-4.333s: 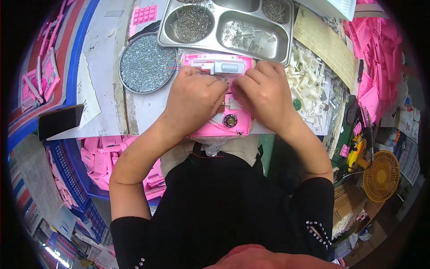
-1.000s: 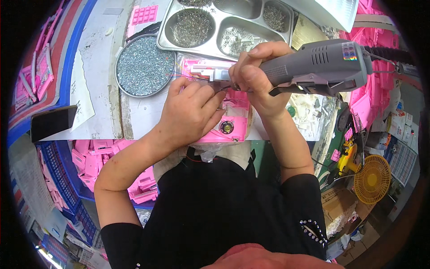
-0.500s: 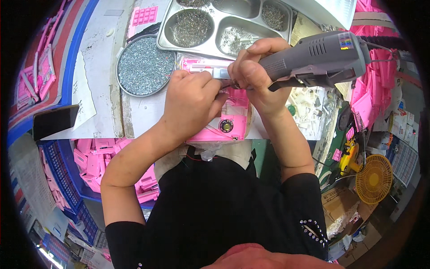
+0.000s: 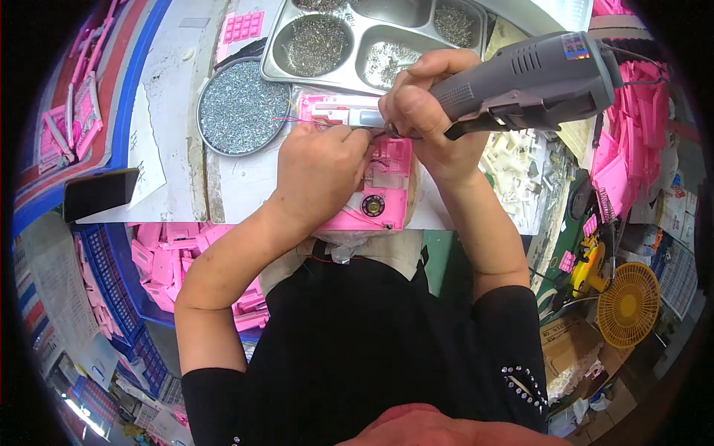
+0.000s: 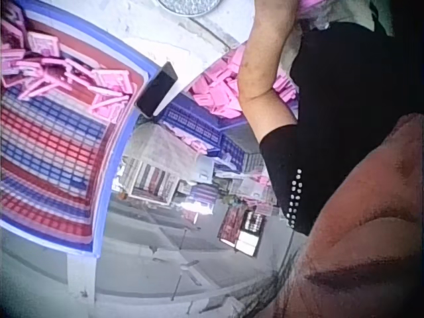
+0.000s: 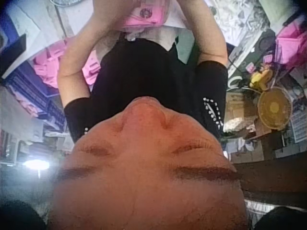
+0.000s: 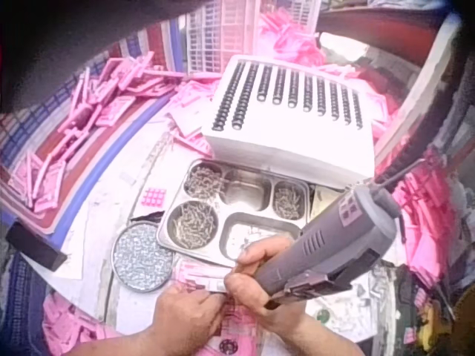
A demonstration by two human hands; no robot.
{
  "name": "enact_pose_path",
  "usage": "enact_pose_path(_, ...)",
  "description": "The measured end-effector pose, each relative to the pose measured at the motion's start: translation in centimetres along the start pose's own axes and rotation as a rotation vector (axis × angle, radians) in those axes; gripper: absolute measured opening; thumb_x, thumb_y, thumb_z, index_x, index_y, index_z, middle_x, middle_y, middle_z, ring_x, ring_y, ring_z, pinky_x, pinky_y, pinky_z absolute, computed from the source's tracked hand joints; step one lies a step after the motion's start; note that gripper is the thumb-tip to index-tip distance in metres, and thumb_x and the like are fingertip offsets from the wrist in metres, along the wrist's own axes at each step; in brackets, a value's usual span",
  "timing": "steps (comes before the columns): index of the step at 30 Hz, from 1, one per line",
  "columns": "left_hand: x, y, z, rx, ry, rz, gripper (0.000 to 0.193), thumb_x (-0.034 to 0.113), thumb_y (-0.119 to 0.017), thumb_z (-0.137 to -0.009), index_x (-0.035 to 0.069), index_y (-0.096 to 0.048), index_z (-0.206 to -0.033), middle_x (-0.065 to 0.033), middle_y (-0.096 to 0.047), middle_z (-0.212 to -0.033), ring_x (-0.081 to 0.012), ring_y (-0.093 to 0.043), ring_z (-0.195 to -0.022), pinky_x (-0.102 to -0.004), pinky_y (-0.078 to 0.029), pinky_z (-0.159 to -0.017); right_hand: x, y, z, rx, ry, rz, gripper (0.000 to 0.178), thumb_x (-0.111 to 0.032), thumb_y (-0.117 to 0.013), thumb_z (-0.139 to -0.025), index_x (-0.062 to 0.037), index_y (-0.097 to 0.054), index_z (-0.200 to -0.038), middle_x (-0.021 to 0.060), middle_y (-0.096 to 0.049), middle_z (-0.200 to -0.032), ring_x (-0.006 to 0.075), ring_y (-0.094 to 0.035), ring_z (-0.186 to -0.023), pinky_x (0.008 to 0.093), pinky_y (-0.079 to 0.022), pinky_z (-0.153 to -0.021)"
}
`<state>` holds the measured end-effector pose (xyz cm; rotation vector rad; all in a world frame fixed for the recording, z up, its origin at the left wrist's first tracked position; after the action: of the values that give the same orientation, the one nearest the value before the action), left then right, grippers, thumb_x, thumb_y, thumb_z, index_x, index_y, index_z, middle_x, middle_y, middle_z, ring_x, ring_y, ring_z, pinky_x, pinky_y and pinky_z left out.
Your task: Assembling electronic components and soldering wires inside a pink toy housing at a factory workbench.
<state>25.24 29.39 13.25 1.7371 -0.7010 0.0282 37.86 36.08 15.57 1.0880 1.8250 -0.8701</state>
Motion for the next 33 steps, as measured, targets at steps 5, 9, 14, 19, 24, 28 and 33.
enact_pose_path(5,0.3,0.5,0.1,0.024,0.011,-0.005,0.010,0.021,-0.076,-0.086,0.013,-0.075,-0.092,-0.0033,-0.069,-0.072,-0.0228,-0.066,-0.065,-0.0379,-0.044,-0.063,-0.3,0.4,0.1,0.097,-0.030,-0.134,0.031,-0.003,-0.077,-0.086,-0.0026,-0.059,-0.111,0.0052,-0.063,-0.085,0.0114,-0.060,-0.071,0.0277,-0.051,-0.065)
enact_pose_path(9,-0.2,1.0,0.6,0.031,0.013,0.015,0.008,0.019,-0.077,-0.086,0.013,-0.076,-0.091,-0.0034,-0.072,-0.076,-0.0220,-0.068,-0.067,-0.0373,-0.045,-0.063,0.0,-0.3,0.2,0.139,-0.033,-0.067,0.030,-0.004,-0.086,-0.081,-0.0018,-0.065,-0.103,0.0028,-0.067,-0.086,0.0095,-0.066,-0.073,0.0247,-0.054,-0.064)
enact_pose_path(14,-0.4,1.0,1.0,0.026,0.041,0.026,0.009,0.019,-0.077,-0.085,0.012,-0.076,-0.091,-0.0030,-0.073,-0.080,-0.0220,-0.069,-0.071,-0.0369,-0.046,-0.064,0.5,-1.2,0.0,0.127,-0.095,-0.081,0.032,-0.008,-0.088,-0.080,-0.0011,-0.067,-0.102,0.0035,-0.070,-0.086,0.0089,-0.067,-0.074,0.0249,-0.055,-0.065)
enact_pose_path(19,-0.4,0.7,0.9,0.043,0.068,0.078,0.010,0.018,-0.077,-0.086,0.012,-0.076,-0.093,-0.0031,-0.074,-0.082,-0.0224,-0.069,-0.072,-0.0370,-0.046,-0.064,0.9,-0.7,0.1,0.098,-0.133,-0.092,0.029,-0.008,-0.087,-0.082,-0.0006,-0.067,-0.102,0.0035,-0.070,-0.086,0.0096,-0.067,-0.074,0.0248,-0.055,-0.066)
enact_pose_path(24,-0.5,0.8,0.8,0.101,0.052,0.117,0.010,0.020,-0.074,-0.086,0.011,-0.069,-0.086,-0.0056,-0.066,-0.071,-0.0261,-0.066,-0.066,-0.0411,-0.045,-0.064,0.9,-0.6,0.1,0.145,-0.081,-0.126,0.027,-0.007,-0.086,-0.082,-0.0007,-0.067,-0.101,0.0037,-0.069,-0.088,0.0098,-0.067,-0.075,0.0243,-0.054,-0.066)
enact_pose_path(28,-0.8,1.0,0.9,0.105,0.056,0.125,0.011,0.020,-0.074,-0.085,0.010,-0.068,-0.085,-0.0061,-0.067,-0.072,-0.0268,-0.066,-0.067,-0.0421,-0.045,-0.064,-0.6,-1.3,-0.3,0.002,0.080,0.123,0.029,0.000,-0.074,-0.086,-0.0016,-0.056,-0.109,0.0079,-0.064,-0.083,0.0133,-0.062,-0.067,0.0279,-0.053,-0.061)
enact_pose_path(33,-0.9,1.2,1.0,0.122,0.057,0.138,0.010,0.018,-0.074,-0.085,0.010,-0.068,-0.085,-0.0060,-0.068,-0.073,-0.0268,-0.066,-0.067,-0.0418,-0.045,-0.064,-1.5,-1.8,-0.1,-0.033,0.056,0.118,0.031,0.000,-0.071,-0.089,-0.0018,-0.050,-0.113,0.0114,-0.064,-0.081,0.0152,-0.061,-0.065,0.0289,-0.052,-0.060)
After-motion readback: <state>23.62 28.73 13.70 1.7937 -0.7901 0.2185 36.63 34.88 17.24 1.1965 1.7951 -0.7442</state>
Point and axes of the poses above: each hand's wrist, its own z-axis away from the middle knuckle, its own y-axis out of the back of the hand, x = y × z, the point moved 7 cm from there along -z, towards the middle knuckle
